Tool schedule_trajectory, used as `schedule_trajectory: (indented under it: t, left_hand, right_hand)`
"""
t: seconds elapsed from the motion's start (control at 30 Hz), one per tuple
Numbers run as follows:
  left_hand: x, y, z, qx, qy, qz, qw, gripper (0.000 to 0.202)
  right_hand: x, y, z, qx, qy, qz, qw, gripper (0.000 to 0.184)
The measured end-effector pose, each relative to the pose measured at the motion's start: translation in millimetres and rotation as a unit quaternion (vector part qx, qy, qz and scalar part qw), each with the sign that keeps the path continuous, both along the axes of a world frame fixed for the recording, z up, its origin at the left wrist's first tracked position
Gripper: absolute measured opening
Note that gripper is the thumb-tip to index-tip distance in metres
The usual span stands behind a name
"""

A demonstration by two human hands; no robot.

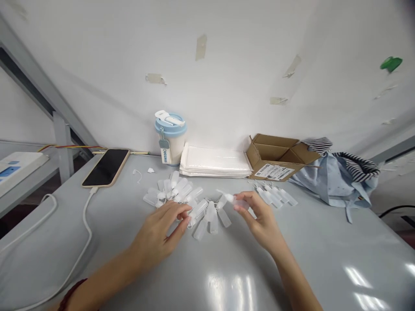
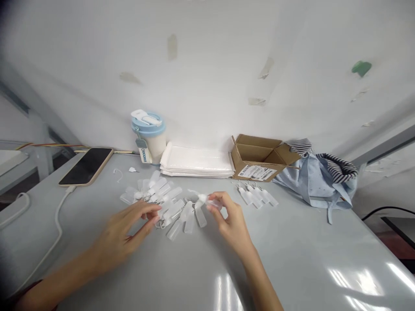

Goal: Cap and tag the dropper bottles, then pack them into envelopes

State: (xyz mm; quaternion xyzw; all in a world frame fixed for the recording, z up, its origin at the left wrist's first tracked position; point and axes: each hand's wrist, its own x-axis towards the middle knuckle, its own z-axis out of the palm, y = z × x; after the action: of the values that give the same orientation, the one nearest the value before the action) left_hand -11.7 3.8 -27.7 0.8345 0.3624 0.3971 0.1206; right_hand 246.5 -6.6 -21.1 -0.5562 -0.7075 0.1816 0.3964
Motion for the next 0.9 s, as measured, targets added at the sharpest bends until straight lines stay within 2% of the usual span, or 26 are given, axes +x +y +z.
schedule_trajectory:
  t: [0.1, 0.2, 0.5, 0.67, 0.9]
  left_hand:
    - [0, -2, -1.4, -0.030, -0.004, -0.005, 1.000, 0.025]
    - [0, -3, -2.1, -0.020, -0.014, -0.026, 0.999, 0.026]
    - [1, -2, -3.2, 0.016, -0.007, -0.020, 1.000, 0.016]
    - [0, -2, -5.0, -0.014, -0.022, -0.028, 0.999, 0.011]
    - [2, -3, -4.4, -0.018, -0.033, -0.037, 0.999, 0.012]
  right_hand:
    - [-18, -10, 3.2, -0.032, 0.033, 0.066, 0.997, 0.010]
    - [-29, -16, -0.3, -0.026, 0.023, 0.098, 0.995, 0.016]
    - [-35, -18, -3.1, 0.038, -0.007, 0.128, 0.991, 0.025]
    - [-37, -20, -3.4, 0.043, 0.007, 0.151, 0.988, 0.027]
    - [-38, -22, -2.0, 0.033, 0.019, 0.167, 0.985, 0.027]
